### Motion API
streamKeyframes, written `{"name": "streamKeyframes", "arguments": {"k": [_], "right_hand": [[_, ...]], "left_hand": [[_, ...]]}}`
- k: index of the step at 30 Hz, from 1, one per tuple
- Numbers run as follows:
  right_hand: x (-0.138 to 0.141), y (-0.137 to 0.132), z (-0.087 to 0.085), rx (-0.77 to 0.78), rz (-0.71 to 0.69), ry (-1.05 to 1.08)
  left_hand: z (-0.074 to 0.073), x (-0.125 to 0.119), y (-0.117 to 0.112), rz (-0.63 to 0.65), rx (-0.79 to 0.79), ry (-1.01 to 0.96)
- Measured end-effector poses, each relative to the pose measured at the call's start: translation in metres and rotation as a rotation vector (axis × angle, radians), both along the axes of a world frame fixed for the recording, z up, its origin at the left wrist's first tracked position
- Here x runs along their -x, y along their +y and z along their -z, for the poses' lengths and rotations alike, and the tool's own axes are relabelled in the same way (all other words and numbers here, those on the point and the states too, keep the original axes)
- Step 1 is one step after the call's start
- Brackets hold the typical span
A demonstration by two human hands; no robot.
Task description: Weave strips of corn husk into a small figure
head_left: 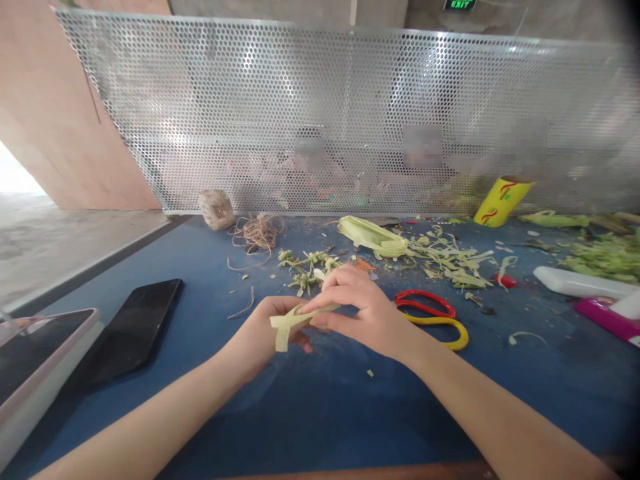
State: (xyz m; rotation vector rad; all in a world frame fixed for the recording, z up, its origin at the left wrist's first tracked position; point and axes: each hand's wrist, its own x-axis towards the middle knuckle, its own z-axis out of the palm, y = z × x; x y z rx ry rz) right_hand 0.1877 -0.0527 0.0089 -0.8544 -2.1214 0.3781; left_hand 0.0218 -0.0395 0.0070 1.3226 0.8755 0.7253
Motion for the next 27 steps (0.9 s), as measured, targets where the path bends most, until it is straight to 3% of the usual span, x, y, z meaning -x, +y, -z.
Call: {"name": "streamKeyframes", "arguments": {"k": [5,11,27], "right_hand": [[-0.006,0.006,-0.002,-0.064,-0.074,0.015],[-0.013,0.008,0.001,-0.113,0.041,-0.12],[-0.013,0.009,-0.001,-0.139,0.1,-0.195]], "left_hand": [[0.0,0.002,0.001,-0.018,0.089,-0.021],[0.0,0.004,0.002,0.003,0.104,-0.036],[-0.002,0.002,0.001,-0.076,0.112,0.012]]}}
